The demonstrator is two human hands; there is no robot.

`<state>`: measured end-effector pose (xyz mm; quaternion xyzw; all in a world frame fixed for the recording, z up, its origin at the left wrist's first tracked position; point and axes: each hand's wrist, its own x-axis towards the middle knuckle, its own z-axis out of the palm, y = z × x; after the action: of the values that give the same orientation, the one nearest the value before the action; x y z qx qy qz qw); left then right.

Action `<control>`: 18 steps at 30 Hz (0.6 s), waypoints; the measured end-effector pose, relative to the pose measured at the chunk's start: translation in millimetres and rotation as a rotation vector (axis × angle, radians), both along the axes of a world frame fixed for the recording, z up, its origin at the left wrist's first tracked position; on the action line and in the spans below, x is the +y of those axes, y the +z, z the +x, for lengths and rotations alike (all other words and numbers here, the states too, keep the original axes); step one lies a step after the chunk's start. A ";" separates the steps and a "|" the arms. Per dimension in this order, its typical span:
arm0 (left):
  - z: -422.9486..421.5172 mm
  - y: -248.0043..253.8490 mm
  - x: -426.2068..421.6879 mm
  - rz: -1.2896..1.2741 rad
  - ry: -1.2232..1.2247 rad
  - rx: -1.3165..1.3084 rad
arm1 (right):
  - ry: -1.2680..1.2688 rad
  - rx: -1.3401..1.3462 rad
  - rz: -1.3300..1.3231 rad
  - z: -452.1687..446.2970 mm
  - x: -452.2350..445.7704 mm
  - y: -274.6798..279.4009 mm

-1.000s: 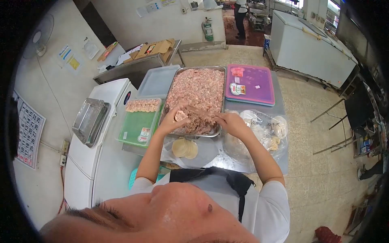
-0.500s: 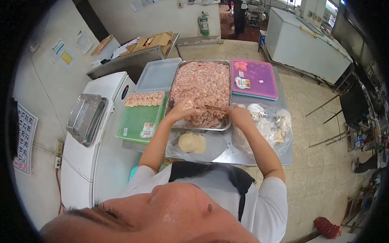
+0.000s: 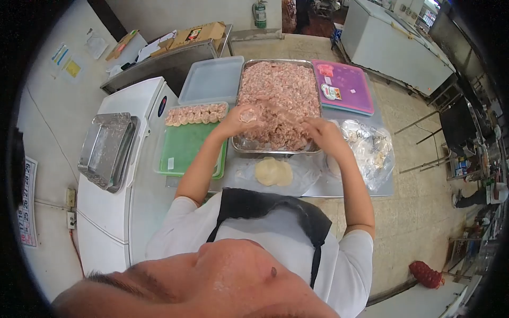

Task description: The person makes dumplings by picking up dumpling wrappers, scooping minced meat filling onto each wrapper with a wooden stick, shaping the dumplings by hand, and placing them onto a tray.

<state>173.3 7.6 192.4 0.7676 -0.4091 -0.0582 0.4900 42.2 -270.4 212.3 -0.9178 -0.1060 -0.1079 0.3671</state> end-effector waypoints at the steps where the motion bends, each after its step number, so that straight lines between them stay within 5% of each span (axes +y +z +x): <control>1: 1.4 5.6 3.2 0.017 -0.034 0.040 | -0.039 0.205 0.058 -2.3 3.6 3.4; 8: 16.4 2.4 6.3 0.029 -0.125 -0.013 | -0.049 0.308 0.221 -9.6 48.1 -15.6; 10: 20.9 -5.2 2.8 -0.059 -0.207 0.062 | -0.019 0.210 0.048 -10.8 59.0 -13.0; 13: 24.2 -10.0 2.9 0.009 -0.272 -0.179 | 0.040 0.020 -0.107 -6.7 52.7 -20.1; 16: 23.0 -24.9 -0.9 0.121 -0.216 -0.062 | -0.051 -0.008 -0.325 -10.3 40.2 8.5; 18: 8.9 -8.6 0.7 -0.069 -0.170 0.079 | -0.164 -0.075 -0.463 -20.5 55.3 42.1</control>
<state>182.2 8.4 183.8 0.7097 -0.4551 -0.1157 0.5252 21.7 -215.0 254.5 -0.9784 -0.0664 -0.1442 0.1326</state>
